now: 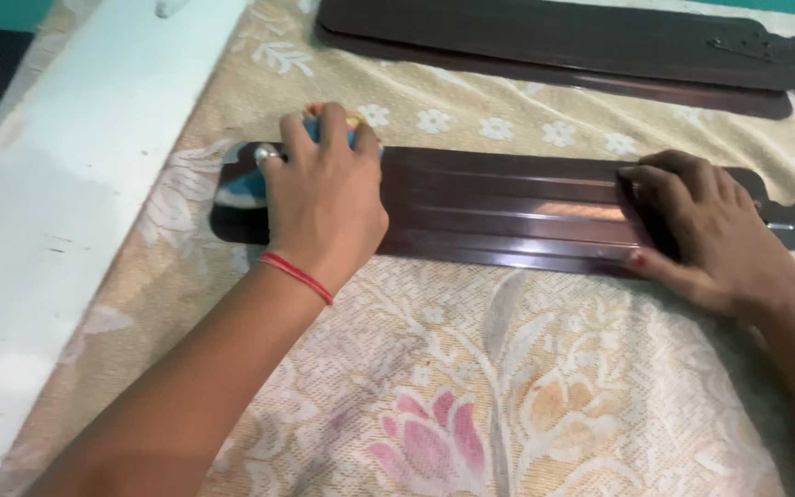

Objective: The person wipes a dark brown ceiling fan blade with a multicolored cloth, moving along the length of the blade and flipping it to clean both sides. The person then repeats the process on a white fan blade.

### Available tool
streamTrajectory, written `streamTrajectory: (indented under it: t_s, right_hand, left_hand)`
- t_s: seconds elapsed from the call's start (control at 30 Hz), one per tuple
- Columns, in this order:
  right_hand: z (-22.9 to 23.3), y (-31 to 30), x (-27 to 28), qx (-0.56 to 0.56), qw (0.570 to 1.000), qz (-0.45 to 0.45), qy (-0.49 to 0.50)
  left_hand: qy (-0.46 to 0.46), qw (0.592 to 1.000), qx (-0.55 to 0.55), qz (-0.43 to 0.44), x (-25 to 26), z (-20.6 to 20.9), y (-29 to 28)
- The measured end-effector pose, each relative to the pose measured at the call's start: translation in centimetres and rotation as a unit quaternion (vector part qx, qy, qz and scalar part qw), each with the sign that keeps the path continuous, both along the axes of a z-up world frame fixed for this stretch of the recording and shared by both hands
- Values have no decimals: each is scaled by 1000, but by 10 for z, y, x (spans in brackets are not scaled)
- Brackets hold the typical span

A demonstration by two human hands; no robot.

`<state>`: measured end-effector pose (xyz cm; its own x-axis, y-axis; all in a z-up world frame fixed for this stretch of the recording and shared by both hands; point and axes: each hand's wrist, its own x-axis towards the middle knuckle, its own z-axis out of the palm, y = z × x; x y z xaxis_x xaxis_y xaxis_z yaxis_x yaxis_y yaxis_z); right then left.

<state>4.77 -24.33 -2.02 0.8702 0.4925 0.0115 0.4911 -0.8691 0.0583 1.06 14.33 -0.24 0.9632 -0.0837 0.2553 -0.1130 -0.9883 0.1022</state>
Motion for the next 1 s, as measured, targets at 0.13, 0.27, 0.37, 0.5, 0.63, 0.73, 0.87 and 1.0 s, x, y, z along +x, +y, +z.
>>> streamTrajectory:
  t_s: [0.13, 0.27, 0.37, 0.5, 0.63, 0.73, 0.87, 1.0]
  right_hand:
    - [8, 42, 5, -46, 997, -60, 25]
    - [3, 103, -15, 10, 995, 103, -3]
    - [-4, 134, -27, 4, 994, 111, 11]
    - [-2, 140, -34, 36, 996, 83, 6]
    - [-4, 133, -34, 42, 995, 88, -6]
    - [-8, 132, -33, 42, 995, 92, -11]
    - [-7, 132, -34, 54, 994, 95, -4]
    - [-7, 133, -34, 51, 994, 98, -17]
  left_hand:
    - [-89, 985, -103, -104, -1, -6, -11]
    - [-60, 969, -148, -187, -6, -19, -38]
    - [-26, 980, -123, -157, -6, -19, -37]
    - [46, 993, -90, -68, -1, -9, -16]
    - [32, 999, -31, 5, 6, 2, 8]
    - [47, 998, -24, 31, 7, 3, 25]
    - [142, 983, -66, 96, 10, 14, 43]
    - [26, 998, -22, 53, 2, 29, 36]
